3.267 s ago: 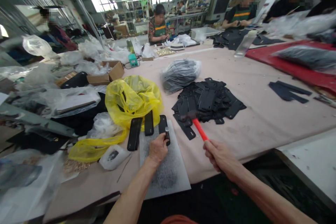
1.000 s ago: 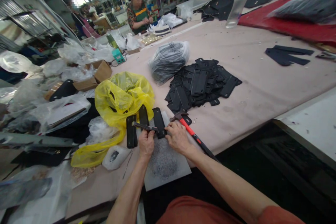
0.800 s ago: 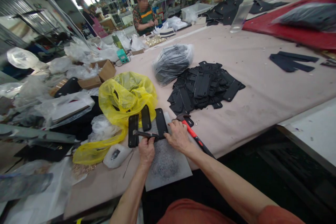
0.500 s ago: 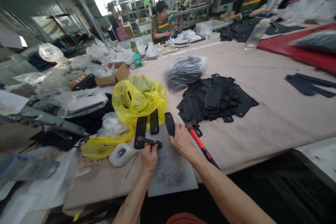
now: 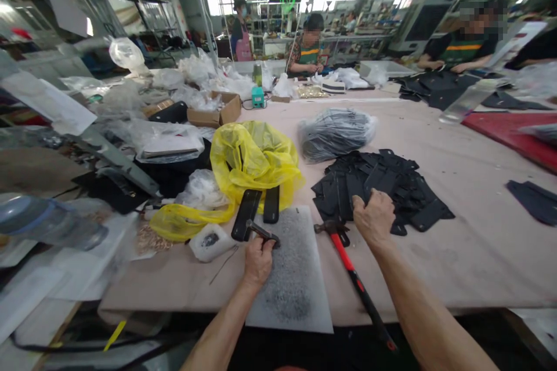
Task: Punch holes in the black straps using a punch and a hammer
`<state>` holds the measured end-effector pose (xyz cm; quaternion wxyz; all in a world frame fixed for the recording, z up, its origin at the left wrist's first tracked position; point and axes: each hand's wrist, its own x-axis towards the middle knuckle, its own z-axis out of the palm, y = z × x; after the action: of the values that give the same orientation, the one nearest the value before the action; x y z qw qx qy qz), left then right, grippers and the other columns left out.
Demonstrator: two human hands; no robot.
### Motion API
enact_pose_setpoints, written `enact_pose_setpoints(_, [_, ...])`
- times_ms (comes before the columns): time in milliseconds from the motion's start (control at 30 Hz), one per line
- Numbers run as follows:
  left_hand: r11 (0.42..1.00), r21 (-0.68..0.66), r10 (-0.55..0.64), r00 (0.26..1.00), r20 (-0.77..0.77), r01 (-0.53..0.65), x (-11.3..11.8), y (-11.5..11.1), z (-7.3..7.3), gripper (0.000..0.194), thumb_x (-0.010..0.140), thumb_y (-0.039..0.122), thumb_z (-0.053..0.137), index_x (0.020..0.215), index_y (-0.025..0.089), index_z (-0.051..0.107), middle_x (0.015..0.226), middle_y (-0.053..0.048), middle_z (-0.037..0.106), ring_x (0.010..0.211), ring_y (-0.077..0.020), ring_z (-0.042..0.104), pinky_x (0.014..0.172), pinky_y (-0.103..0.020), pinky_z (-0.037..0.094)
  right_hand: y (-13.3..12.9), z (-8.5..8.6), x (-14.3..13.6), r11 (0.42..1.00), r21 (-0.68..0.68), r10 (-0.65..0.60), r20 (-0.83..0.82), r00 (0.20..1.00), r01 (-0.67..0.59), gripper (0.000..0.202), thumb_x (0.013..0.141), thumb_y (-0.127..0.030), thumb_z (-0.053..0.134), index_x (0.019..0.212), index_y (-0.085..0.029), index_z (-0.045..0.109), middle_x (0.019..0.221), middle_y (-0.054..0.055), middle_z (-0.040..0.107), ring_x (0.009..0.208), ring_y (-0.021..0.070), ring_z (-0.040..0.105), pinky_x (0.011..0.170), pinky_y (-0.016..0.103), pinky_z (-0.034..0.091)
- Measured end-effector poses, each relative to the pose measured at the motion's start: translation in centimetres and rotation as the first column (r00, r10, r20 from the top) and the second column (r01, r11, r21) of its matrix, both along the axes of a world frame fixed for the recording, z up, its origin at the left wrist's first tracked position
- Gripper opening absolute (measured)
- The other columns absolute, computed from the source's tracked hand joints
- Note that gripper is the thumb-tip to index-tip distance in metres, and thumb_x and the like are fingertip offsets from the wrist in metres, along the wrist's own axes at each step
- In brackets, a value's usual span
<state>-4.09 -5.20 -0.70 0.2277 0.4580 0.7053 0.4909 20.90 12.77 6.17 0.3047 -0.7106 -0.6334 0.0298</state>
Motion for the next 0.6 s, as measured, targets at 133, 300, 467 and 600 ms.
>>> enact_pose_setpoints(133, [1.0, -0.02, 0.015, 1.0, -0.008, -0.015, -0.1, 0.1, 0.0, 0.02, 0.084, 0.029, 0.054, 0.086, 0.018, 0.07, 0.08, -0.006, 0.073, 0.076, -0.0222, 0.069, 0.069, -0.031, 0.051, -2.6, 0.1, -6.8, 0.911, -0.189, 0.362, -0.06, 0.93, -0.367, 0.033, 0.091, -0.036, 0.046, 0.109, -0.016, 0.065, 0.108, 0.012, 0.068, 0.1, 0.0236, 0.062, 0.088, 0.034, 0.045])
enact_pose_setpoints(300, [1.0, -0.01, 0.025, 0.999, -0.045, -0.026, -0.2, 0.1, 0.1, 0.02, 0.084, 0.032, 0.053, 0.085, 0.018, 0.069, 0.076, -0.007, 0.072, 0.071, -0.0235, 0.068, 0.064, -0.031, 0.049, -6.4, -1.5, -17.2, 0.811, -0.378, 0.483, -0.001, 0.876, -0.447, 0.049, 0.082, -0.051, 0.061, 0.114, -0.014, 0.058, 0.107, 0.014, 0.065, 0.099, 0.0269, 0.063, 0.083, 0.035, 0.047])
enact_pose_setpoints(467, [1.0, 0.007, 0.017, 0.999, -0.05, -0.016, -0.3, 0.2, 0.3, 0.021, 0.085, 0.03, 0.052, 0.091, 0.018, 0.068, 0.082, -0.007, 0.074, 0.076, -0.0237, 0.069, 0.066, -0.031, 0.05, -5.6, -1.4, -20.1, 0.805, -0.466, 0.444, 0.062, 0.894, -0.368, 0.055, 0.078, -0.045, 0.068, 0.117, -0.01, 0.05, 0.114, 0.021, 0.061, 0.104, 0.0303, 0.063, 0.082, 0.038, 0.048])
enact_pose_setpoints(600, [1.0, 0.009, 0.018, 0.998, -0.056, -0.017, -0.3, 0.3, 0.5, 0.019, 0.085, 0.03, 0.053, 0.082, 0.018, 0.067, 0.075, -0.006, 0.072, 0.07, -0.0221, 0.067, 0.062, -0.029, 0.048, -4.8, -1.1, -18.8, 0.752, -0.543, 0.455, 0.016, 0.89, -0.375, 0.048, 0.083, -0.026, 0.059, 0.125, -0.007, 0.047, 0.103, 0.019, 0.068, 0.098, 0.0292, 0.067, 0.079, 0.035, 0.048])
